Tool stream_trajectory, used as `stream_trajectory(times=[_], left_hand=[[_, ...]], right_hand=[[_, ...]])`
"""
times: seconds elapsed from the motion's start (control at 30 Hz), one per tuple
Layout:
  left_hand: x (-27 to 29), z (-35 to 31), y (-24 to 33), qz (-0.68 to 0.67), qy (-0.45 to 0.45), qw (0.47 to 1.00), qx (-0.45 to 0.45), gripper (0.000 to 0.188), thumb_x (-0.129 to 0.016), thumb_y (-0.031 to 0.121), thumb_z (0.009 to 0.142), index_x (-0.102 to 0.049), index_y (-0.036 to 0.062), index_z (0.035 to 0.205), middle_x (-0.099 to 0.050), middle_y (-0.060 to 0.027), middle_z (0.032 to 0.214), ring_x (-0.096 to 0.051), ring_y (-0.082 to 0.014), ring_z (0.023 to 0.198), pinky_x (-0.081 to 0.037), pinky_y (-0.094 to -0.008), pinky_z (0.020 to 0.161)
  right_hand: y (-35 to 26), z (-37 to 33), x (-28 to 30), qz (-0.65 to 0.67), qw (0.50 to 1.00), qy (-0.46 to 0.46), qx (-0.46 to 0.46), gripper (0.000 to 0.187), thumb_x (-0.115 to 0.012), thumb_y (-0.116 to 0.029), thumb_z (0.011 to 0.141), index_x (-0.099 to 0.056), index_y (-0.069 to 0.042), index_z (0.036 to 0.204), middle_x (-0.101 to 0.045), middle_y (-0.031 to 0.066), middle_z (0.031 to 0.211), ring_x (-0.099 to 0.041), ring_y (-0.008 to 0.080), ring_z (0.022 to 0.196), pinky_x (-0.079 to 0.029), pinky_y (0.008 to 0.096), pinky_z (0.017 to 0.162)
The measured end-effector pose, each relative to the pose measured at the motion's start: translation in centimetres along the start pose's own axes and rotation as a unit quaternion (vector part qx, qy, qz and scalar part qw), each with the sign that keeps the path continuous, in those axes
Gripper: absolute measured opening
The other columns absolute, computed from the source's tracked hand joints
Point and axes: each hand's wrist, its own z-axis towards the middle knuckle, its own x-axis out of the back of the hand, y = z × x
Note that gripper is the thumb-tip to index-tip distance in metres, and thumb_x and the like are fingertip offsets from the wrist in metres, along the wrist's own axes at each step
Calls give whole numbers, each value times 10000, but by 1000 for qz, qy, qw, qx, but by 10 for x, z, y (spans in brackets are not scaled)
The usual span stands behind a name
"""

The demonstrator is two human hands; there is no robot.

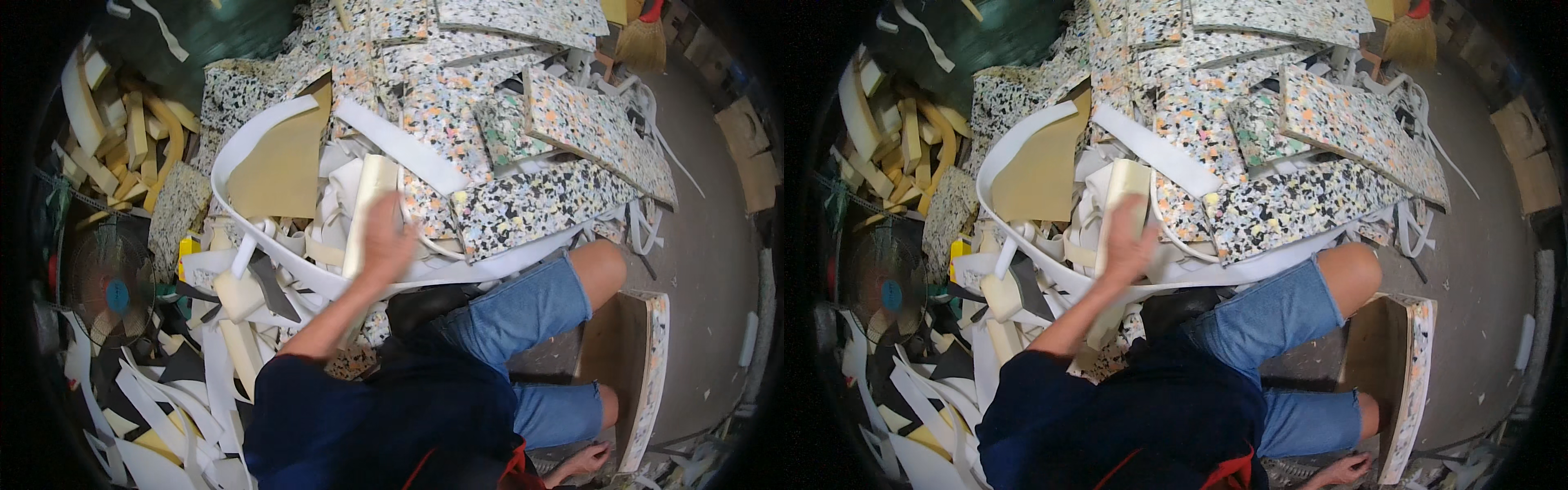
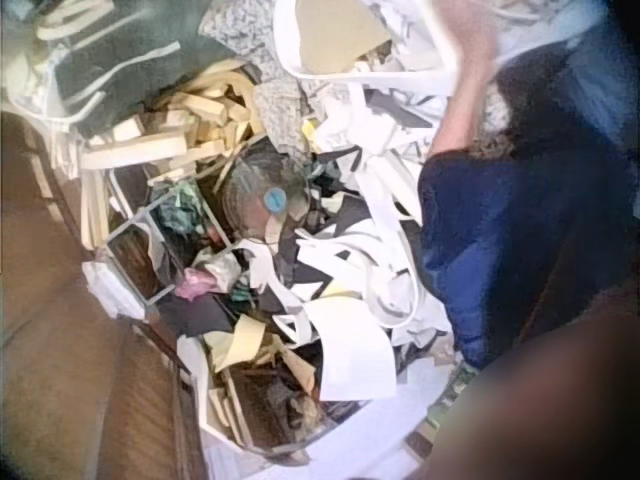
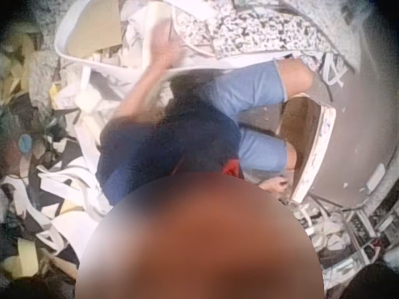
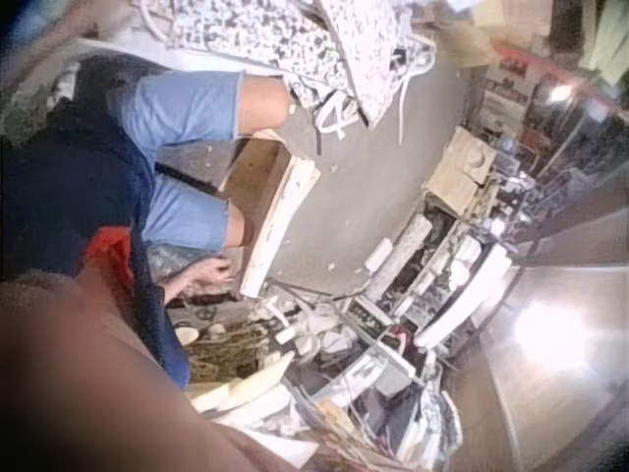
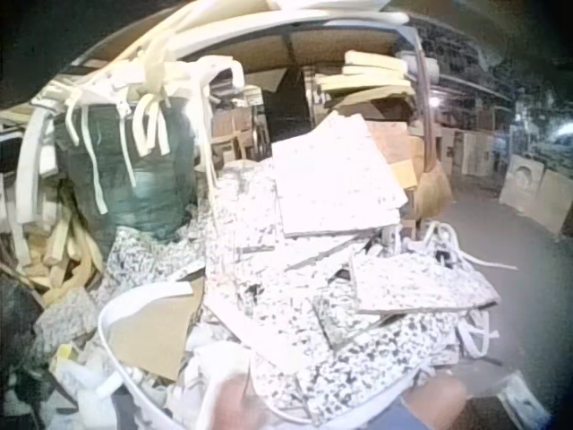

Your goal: The person sits on the floor and places a white foam sheet onto a speckled composite board. They smooth the foam, then use a metal ruler to measure and mark the board. Finally, they use a pneumatic spray gun to apply a substance to the board's edge.

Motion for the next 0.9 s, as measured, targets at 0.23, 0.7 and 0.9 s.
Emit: stream_trajectory(times=[0.23,0.7,0.9], left_hand=[[155,20,-163,312,232,854,346,1047,-867,336,745,-280,-48,1522,-383,-355,1489,-324,-473,1438,-333,-554,1159],[261,151,-106,-616,220,721,229,533,-562,252,985,-497,-51,1419,-579,-219,1405,-540,-365,1323,-395,-517,1158],[248,245,70,-762,-48,641,-75,477,-531,208,1032,-497,-61,1425,-571,-213,1433,-545,-350,1322,-384,-504,1165]], right_hand=[[-102,-3,21,-1,984,52,173,353,-590,-302,1049,-724,12,1140,-752,169,1040,-717,279,905,-561,371,803],[-311,-86,43,272,862,-232,359,106,-680,-26,861,-693,20,954,-682,157,923,-674,294,833,-533,335,750],[-447,-144,14,391,624,-427,525,675,-857,-326,800,-581,9,1316,-631,219,1235,-649,346,1079,-528,402,928]])
